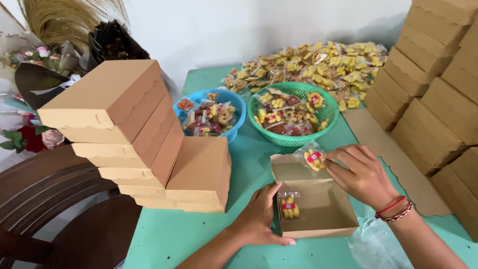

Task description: Packing small wrapped food items into cardboard boxes and closing them.

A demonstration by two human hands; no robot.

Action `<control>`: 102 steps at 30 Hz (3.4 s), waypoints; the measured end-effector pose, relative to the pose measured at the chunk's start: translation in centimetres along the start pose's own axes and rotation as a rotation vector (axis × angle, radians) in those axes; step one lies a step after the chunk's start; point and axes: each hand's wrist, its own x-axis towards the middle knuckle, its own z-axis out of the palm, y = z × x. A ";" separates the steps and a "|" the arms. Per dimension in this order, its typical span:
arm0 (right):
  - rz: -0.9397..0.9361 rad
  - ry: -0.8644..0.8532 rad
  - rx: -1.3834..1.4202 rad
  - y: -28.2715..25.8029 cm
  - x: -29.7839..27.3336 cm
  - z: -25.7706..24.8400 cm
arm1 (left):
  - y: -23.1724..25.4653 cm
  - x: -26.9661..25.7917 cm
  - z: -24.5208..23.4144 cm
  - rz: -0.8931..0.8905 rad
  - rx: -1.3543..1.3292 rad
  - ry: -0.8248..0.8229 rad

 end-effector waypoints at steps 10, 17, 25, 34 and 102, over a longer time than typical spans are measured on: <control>0.053 -0.039 0.153 -1.7 0.0 -2.4 | -0.4 0.4 0.2 -0.029 0.008 0.015; 0.170 -0.401 0.473 -3.0 -2.5 -0.2 | -1.8 0.6 1.1 0.090 0.035 0.083; 0.064 -0.461 0.294 -3.6 -4.8 3.2 | -0.7 0.4 0.4 0.035 0.019 0.050; 0.261 -0.807 0.483 -3.6 -4.6 4.1 | -0.1 0.5 0.0 -0.054 0.009 0.002; 0.467 -0.176 0.522 7.1 -0.1 4.7 | -5.3 1.5 2.7 0.131 0.045 0.241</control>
